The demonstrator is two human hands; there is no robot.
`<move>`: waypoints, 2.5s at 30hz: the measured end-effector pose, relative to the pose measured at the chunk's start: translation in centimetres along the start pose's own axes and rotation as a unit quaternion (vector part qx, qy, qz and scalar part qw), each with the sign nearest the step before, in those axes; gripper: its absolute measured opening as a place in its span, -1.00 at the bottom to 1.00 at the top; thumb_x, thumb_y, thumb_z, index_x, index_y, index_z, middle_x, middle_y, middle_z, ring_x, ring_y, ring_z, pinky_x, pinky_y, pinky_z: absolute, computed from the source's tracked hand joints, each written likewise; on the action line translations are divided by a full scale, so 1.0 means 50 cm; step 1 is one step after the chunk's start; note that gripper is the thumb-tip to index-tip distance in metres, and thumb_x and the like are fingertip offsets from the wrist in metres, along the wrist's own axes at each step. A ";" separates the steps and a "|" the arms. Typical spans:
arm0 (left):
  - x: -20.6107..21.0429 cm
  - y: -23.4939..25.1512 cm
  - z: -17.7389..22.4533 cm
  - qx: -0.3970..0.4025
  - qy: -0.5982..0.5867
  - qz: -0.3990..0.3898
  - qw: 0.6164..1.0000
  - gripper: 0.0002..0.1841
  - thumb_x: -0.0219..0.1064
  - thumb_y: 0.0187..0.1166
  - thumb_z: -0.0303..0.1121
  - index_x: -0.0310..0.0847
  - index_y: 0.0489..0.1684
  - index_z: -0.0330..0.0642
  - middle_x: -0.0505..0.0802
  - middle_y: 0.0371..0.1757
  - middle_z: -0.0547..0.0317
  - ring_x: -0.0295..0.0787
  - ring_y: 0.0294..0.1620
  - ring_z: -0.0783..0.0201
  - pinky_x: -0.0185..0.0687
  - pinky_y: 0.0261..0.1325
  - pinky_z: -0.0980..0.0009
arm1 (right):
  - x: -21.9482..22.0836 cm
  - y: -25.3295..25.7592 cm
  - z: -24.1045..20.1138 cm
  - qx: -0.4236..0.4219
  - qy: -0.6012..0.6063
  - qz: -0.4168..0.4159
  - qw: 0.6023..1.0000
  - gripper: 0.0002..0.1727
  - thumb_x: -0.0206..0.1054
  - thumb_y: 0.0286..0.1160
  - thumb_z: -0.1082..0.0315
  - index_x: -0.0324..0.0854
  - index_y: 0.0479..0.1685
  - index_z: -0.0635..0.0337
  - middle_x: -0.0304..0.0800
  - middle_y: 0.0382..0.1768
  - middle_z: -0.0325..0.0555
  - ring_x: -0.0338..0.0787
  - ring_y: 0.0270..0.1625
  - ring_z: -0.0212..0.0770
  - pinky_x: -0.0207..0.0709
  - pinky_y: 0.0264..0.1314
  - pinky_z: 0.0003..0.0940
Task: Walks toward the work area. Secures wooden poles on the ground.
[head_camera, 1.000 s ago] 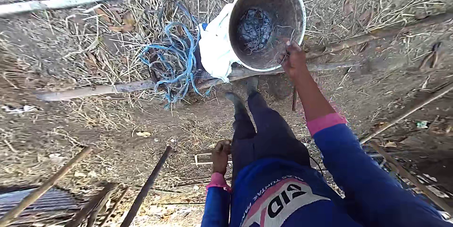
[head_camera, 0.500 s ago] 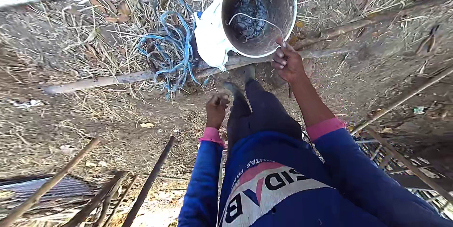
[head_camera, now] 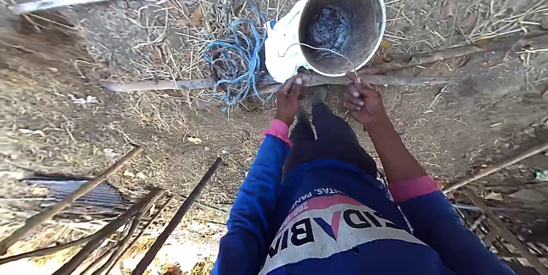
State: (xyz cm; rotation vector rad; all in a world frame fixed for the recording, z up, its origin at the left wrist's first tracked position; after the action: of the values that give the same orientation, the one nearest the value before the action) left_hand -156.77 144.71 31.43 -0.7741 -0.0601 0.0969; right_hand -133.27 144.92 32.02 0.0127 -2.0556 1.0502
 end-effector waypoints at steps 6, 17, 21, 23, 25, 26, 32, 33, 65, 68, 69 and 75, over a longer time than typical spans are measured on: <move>-0.005 0.013 0.055 0.034 -0.195 0.037 0.980 -0.45 -0.07 0.90 -0.10 0.20 0.78 -0.14 0.71 0.52 0.00 0.73 0.42 0.11 0.68 0.41 0.12 | 0.004 -0.040 0.038 0.026 -0.007 -0.021 0.999 -0.70 0.01 0.85 0.17 0.59 0.28 -0.06 0.40 -0.65 -0.44 0.28 -0.78 -0.55 0.24 -0.75 -0.68; -0.071 -0.021 0.163 0.079 -0.311 0.196 0.927 -0.66 -0.19 0.94 -0.27 0.51 -0.01 -0.22 0.86 -0.32 0.13 0.93 -0.21 0.14 0.90 0.00 0.13 | 0.082 -0.159 0.107 0.184 -0.170 -0.157 0.955 -0.69 0.21 0.73 0.24 0.71 0.27 0.10 0.47 -0.65 -0.48 0.31 -0.72 -0.63 0.20 -0.68 -0.71; -0.078 -0.028 0.191 0.068 -0.325 0.213 0.919 -0.63 -0.17 0.94 -0.18 0.54 -0.14 -0.09 0.72 -0.43 0.25 0.73 -0.45 0.34 0.75 -0.32 0.38 | 0.096 -0.147 0.099 0.147 -0.145 -0.161 0.965 -0.66 0.16 0.77 0.25 0.66 0.35 0.15 0.48 -0.63 -0.39 0.33 -0.73 -0.56 0.26 -0.68 -0.67; -0.083 -0.042 0.211 0.091 -0.322 0.200 0.921 -0.64 -0.18 0.95 -0.18 0.52 -0.08 -0.11 0.74 -0.37 0.21 0.79 -0.38 0.29 0.83 -0.21 0.31 | 0.104 -0.149 0.089 0.133 -0.136 -0.164 0.968 -0.61 0.13 0.77 0.22 0.63 0.42 0.14 0.60 -0.55 -0.30 0.49 -0.67 -0.48 0.46 -0.60 -0.58; -0.084 -0.061 0.226 0.110 -0.325 0.194 0.919 -0.65 -0.19 0.95 -0.19 0.50 -0.04 -0.13 0.76 -0.34 0.19 0.82 -0.34 0.25 0.86 -0.14 0.26 | 0.109 -0.162 0.091 0.123 -0.132 -0.174 0.968 -0.59 0.13 0.73 0.23 0.61 0.45 0.14 0.74 -0.45 -0.22 0.71 -0.51 -0.36 0.71 -0.37 -0.43; -0.083 -0.067 0.233 0.122 -0.331 0.187 0.917 -0.65 -0.20 0.95 -0.18 0.50 -0.01 -0.13 0.76 -0.32 0.19 0.83 -0.32 0.25 0.85 -0.11 0.25 | 0.111 -0.168 0.094 0.118 -0.129 -0.180 0.968 -0.60 0.13 0.74 0.26 0.61 0.44 0.15 0.78 -0.41 -0.20 0.77 -0.42 -0.32 0.76 -0.23 -0.35; -0.088 -0.106 0.263 0.170 -0.337 0.197 0.905 -0.66 -0.20 0.95 -0.19 0.48 0.05 -0.15 0.80 -0.27 0.16 0.85 -0.29 0.23 0.87 -0.08 0.22 | 0.117 -0.201 0.129 0.121 -0.105 -0.162 0.974 -0.66 0.05 0.79 0.28 0.66 0.31 0.11 0.67 -0.51 -0.33 0.72 -0.44 -0.35 0.74 -0.15 -0.29; -0.091 -0.111 0.269 0.175 -0.338 0.198 0.903 -0.65 -0.21 0.96 -0.19 0.48 0.03 -0.15 0.81 -0.28 0.15 0.85 -0.31 0.23 0.87 -0.10 0.22 | 0.120 -0.205 0.133 0.126 -0.097 -0.161 0.974 -0.66 0.04 0.79 0.28 0.66 0.31 0.09 0.63 -0.54 -0.36 0.67 -0.49 -0.38 0.70 -0.22 -0.33; -0.190 -0.148 0.359 0.300 -0.193 0.287 0.889 -0.64 -0.24 0.97 -0.19 0.40 -0.15 -0.11 0.53 -0.64 0.30 0.34 -0.78 0.44 0.30 -0.75 0.56 | 0.145 -0.216 0.054 0.145 -0.129 -0.254 0.948 -0.54 -0.08 0.82 0.25 0.61 0.41 0.25 0.77 -0.37 -0.13 0.75 -0.41 -0.26 0.74 -0.26 -0.30; -0.206 -0.160 0.365 0.313 -0.184 0.307 0.880 -0.65 -0.22 0.97 -0.19 0.44 -0.12 -0.13 0.55 -0.62 0.29 0.34 -0.78 0.44 0.28 -0.76 0.57 | 0.134 -0.214 0.053 0.136 -0.161 -0.256 0.943 -0.54 -0.04 0.79 0.29 0.56 0.46 0.32 0.80 -0.35 -0.08 0.78 -0.41 -0.27 0.75 -0.25 -0.33; -0.211 -0.165 0.366 0.317 -0.181 0.311 0.878 -0.65 -0.21 0.97 -0.20 0.43 -0.10 -0.14 0.55 -0.62 0.29 0.33 -0.78 0.45 0.27 -0.77 0.57 | 0.132 -0.216 0.056 0.134 -0.175 -0.253 0.942 -0.55 -0.03 0.79 0.31 0.54 0.47 0.33 0.81 -0.35 -0.09 0.78 -0.42 -0.28 0.75 -0.26 -0.34; -0.225 -0.185 0.348 0.328 -0.154 0.337 0.869 -0.66 -0.18 0.96 -0.20 0.49 -0.05 -0.14 0.54 -0.61 0.31 0.31 -0.77 0.45 0.26 -0.75 0.56 | 0.148 -0.223 0.068 0.009 -0.430 -0.216 0.877 -0.57 -0.03 0.85 0.41 0.51 0.53 0.37 0.76 -0.41 -0.17 0.54 -0.61 -0.44 0.50 -0.51 -0.52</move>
State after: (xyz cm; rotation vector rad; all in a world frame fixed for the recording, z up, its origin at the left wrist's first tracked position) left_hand -168.93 149.00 50.13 -0.0563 -0.0520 0.8685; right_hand -136.64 137.74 43.32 1.0759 -2.6179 0.8391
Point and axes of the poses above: each hand's wrist, its own y-axis towards the middle knuckle, its own x-axis out of the palm, z = x × y, the point moved 2 cm from there along y, towards the middle knuckle
